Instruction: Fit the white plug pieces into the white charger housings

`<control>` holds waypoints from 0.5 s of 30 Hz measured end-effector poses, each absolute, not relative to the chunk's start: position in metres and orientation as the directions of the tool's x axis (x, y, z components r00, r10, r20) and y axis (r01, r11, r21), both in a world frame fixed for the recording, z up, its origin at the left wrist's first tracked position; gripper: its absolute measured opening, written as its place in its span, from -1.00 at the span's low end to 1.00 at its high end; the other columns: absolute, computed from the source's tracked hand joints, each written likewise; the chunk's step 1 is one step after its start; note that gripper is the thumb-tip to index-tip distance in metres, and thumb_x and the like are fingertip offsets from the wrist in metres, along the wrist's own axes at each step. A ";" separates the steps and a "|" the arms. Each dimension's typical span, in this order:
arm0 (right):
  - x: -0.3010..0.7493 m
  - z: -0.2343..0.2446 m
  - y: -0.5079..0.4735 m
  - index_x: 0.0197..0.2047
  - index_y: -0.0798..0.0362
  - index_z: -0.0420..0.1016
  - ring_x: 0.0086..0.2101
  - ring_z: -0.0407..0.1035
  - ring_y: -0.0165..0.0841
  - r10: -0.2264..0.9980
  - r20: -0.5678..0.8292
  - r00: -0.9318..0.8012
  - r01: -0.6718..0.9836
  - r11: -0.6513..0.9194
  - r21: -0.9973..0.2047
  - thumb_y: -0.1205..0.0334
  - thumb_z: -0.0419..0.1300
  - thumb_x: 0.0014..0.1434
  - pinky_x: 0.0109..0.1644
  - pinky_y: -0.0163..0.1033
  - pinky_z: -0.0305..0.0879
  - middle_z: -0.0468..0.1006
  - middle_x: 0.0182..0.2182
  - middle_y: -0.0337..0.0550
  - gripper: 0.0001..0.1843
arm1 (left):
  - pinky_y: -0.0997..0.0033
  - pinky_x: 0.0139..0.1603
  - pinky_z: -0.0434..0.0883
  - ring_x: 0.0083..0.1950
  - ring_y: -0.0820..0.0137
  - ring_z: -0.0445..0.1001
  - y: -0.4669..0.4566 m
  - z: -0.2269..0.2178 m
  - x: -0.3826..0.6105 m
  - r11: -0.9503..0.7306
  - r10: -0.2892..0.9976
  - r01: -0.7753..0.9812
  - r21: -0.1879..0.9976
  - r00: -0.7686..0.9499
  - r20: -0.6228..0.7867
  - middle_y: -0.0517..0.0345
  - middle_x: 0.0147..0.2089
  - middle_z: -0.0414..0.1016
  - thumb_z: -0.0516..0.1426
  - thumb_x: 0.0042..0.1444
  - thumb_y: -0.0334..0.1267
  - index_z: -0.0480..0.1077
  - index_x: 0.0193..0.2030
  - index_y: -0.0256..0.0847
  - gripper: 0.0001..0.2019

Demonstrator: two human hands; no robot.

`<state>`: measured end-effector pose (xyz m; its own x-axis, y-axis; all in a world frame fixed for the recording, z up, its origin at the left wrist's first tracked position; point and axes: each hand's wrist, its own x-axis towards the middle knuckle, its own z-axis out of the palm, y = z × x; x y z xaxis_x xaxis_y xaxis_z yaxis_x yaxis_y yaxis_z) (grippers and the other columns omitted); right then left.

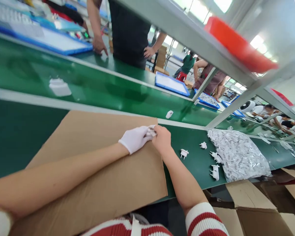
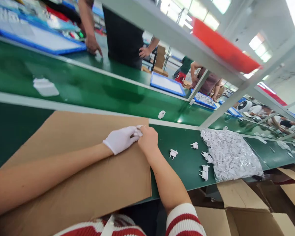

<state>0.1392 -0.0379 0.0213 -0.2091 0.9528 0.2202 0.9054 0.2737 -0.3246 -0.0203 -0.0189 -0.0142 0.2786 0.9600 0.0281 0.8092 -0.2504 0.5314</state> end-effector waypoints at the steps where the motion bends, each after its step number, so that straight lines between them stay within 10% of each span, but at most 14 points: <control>1: 0.143 0.027 -0.041 0.11 -0.07 0.56 -0.06 0.54 -0.17 0.960 0.197 -0.200 0.896 0.260 -0.359 0.56 0.17 0.13 0.01 -0.18 0.44 0.70 -0.08 -0.11 -0.46 | 0.10 0.18 0.50 0.23 -0.03 0.61 -0.017 -0.016 -0.021 -0.240 0.959 0.807 0.539 0.282 0.004 0.01 0.18 0.67 0.14 0.31 0.08 0.53 0.08 0.02 -0.67; 4: 0.168 0.046 -0.052 0.41 -0.10 0.40 0.06 0.58 -0.15 0.971 0.174 -0.161 0.909 0.215 -0.358 0.51 0.28 0.14 0.09 -0.14 0.51 0.67 0.13 -0.04 -0.21 | 0.18 0.12 0.54 0.14 0.01 0.68 0.003 -0.018 -0.030 -0.242 0.951 0.796 0.555 0.307 -0.025 0.07 0.10 0.71 0.13 0.28 0.17 0.55 0.03 0.08 -0.64; 7: 0.205 0.059 -0.064 0.37 -0.04 0.48 0.23 0.50 0.10 0.994 0.107 0.033 0.993 -0.021 -0.112 0.45 0.55 -0.13 0.19 0.09 0.50 0.56 0.29 0.22 -0.04 | 0.13 0.10 0.54 0.14 -0.03 0.67 0.043 -0.005 -0.043 -0.250 0.961 0.815 0.523 0.273 0.034 0.07 0.13 0.72 0.09 0.28 0.15 0.57 -0.02 0.08 -0.65; 11: 0.238 0.057 -0.059 -0.13 0.04 0.72 0.02 0.67 0.10 0.935 -0.215 0.283 0.953 -0.298 -0.044 0.49 0.59 -0.22 0.03 0.04 0.57 0.76 -0.09 0.20 -0.49 | 0.10 0.01 0.53 0.05 -0.06 0.68 0.100 0.022 -0.064 -0.132 0.991 0.889 0.439 0.125 0.044 0.10 -0.01 0.76 0.02 0.30 0.15 0.58 -0.12 0.03 -0.62; 15: 0.247 0.051 -0.040 -0.35 0.04 0.70 -0.18 0.73 -0.04 0.926 -0.235 0.297 0.929 -0.337 -0.153 0.45 0.57 -0.16 -0.13 -0.15 0.59 0.77 -0.34 0.04 -0.73 | 0.27 -0.09 0.54 -0.02 0.05 0.72 0.142 0.019 -0.084 0.009 1.000 0.946 0.325 -0.017 0.021 0.04 -0.06 0.77 0.05 0.23 0.12 0.61 -0.10 -0.02 -0.60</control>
<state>0.2468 -0.0401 0.0515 0.2969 0.9256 -0.2348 0.9291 -0.3368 -0.1529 -0.0838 0.1420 0.0194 -0.0171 0.9996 0.0214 0.9456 0.0092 0.3253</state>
